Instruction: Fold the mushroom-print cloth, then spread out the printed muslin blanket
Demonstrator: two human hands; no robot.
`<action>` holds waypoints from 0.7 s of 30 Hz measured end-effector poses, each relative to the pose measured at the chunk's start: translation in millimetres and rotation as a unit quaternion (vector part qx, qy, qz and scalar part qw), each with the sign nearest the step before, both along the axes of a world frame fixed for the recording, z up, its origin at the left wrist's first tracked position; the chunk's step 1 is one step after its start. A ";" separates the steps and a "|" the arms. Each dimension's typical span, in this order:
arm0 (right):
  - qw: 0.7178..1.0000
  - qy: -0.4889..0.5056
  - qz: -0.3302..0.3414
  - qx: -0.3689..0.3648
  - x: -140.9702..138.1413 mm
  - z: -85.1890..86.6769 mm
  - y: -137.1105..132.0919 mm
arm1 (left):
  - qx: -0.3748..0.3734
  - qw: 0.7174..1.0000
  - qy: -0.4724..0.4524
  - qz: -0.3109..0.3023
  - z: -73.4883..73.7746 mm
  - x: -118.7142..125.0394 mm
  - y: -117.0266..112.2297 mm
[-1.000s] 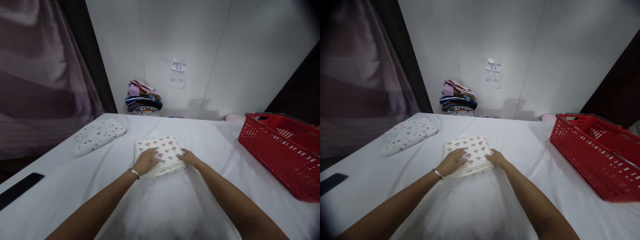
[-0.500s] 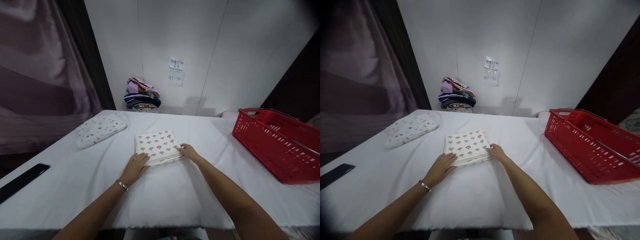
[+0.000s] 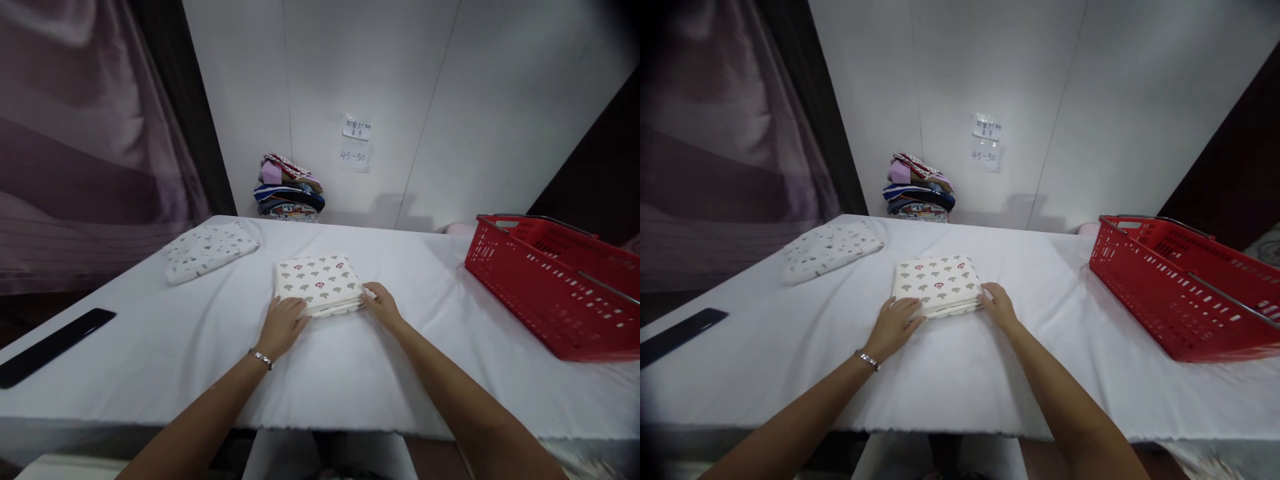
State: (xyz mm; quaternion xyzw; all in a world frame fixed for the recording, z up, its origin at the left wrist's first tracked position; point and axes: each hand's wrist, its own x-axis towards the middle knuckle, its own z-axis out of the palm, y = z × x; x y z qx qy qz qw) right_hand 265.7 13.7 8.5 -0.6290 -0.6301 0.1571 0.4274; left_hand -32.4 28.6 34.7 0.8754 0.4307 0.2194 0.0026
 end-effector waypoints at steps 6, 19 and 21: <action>0.973 -0.210 0.089 0.036 -8.3 11.6 -2.1 | -0.016 0.999 0.026 -0.008 5.5 36.6 6.6; 0.923 -0.354 0.149 0.036 -13.5 24.4 15.2 | -0.031 0.994 0.095 -0.041 13.3 42.7 17.2; 0.934 -0.323 0.143 0.048 -11.3 19.7 15.5 | -0.035 0.993 0.104 -0.046 13.6 43.4 17.3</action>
